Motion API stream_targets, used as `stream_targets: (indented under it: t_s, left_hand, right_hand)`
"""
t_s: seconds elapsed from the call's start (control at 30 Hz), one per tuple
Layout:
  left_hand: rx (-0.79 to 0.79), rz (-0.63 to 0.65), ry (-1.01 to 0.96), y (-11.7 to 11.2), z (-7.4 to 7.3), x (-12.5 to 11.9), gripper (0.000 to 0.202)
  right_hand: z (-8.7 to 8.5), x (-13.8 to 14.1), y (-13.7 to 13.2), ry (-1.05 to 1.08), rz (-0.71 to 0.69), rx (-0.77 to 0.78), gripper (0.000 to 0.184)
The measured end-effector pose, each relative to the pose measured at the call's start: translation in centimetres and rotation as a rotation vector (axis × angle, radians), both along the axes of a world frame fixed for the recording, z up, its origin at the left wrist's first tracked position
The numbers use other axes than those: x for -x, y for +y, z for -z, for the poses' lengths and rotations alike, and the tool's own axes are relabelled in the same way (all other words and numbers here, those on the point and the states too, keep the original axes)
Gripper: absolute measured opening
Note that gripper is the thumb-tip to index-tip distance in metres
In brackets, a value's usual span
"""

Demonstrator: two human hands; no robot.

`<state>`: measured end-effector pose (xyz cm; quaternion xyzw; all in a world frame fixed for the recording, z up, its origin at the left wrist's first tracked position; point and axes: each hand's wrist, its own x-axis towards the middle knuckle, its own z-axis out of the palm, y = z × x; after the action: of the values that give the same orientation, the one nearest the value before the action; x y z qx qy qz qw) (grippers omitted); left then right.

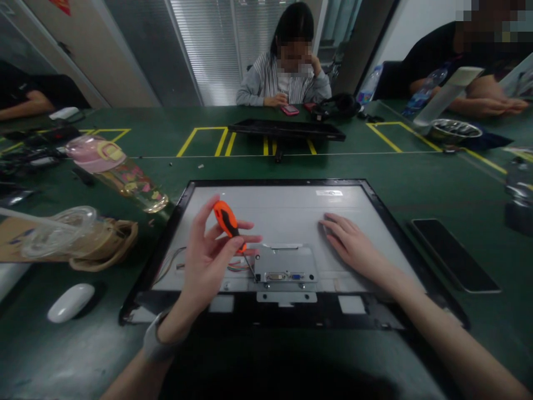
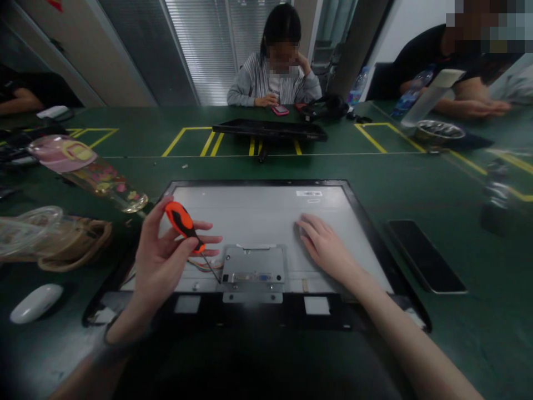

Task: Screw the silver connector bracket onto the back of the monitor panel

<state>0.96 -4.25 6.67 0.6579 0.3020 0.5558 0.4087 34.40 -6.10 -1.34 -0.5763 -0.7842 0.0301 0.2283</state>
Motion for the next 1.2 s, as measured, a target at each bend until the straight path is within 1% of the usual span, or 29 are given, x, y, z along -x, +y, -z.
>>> stream_targets:
  t_s: [0.07,0.17,0.3,0.63,0.83,0.93,1.0,1.07,1.13,1.2]
  left_hand:
    - [-0.008,0.021,-0.04,-0.3,0.7,-0.4,0.063]
    - [-0.076,0.061,-0.063,-0.8,1.5,-1.0,0.066]
    - [-0.133,0.097,-0.077,-1.3,2.0,-1.3,0.072]
    - [-0.216,0.087,-0.062,-1.5,2.4,-1.6,0.074]
    - [-0.309,0.127,-0.025,-1.6,2.5,-1.7,0.078]
    - [-0.398,0.137,0.032,-1.6,2.3,-1.6,0.076]
    - [-0.486,0.072,0.062,-1.6,2.0,-1.4,0.069]
    - [-0.55,-0.051,0.073,-1.6,1.7,-1.3,0.06]
    - [-0.561,-0.149,0.067,-1.8,1.5,-1.3,0.056]
    - [-0.522,-0.172,0.056,-2.1,1.5,-1.5,0.052]
  right_hand:
    - [0.0,0.5,-0.3,-0.059,0.014,0.016,0.036]
    - [-0.3,0.6,-0.4,-0.078,0.013,0.035,0.038]
    - [-0.4,0.2,-0.4,-0.081,-0.005,0.052,0.039]
    - [-0.3,0.2,-0.5,-0.084,-0.013,0.053,0.04]
    - [-0.4,0.2,-0.5,-0.088,-0.007,0.059,0.04]
    - [-0.4,0.2,-0.5,-0.093,-0.004,0.072,0.041]
    - [-0.4,0.2,-0.5,-0.09,-0.003,0.076,0.041]
    - [-0.5,0.3,-0.5,-0.086,-0.005,0.078,0.041]
    - [-0.5,0.3,-0.6,-0.083,-0.007,0.081,0.042]
    - [-0.5,0.3,-0.6,-0.076,-0.006,0.08,0.042]
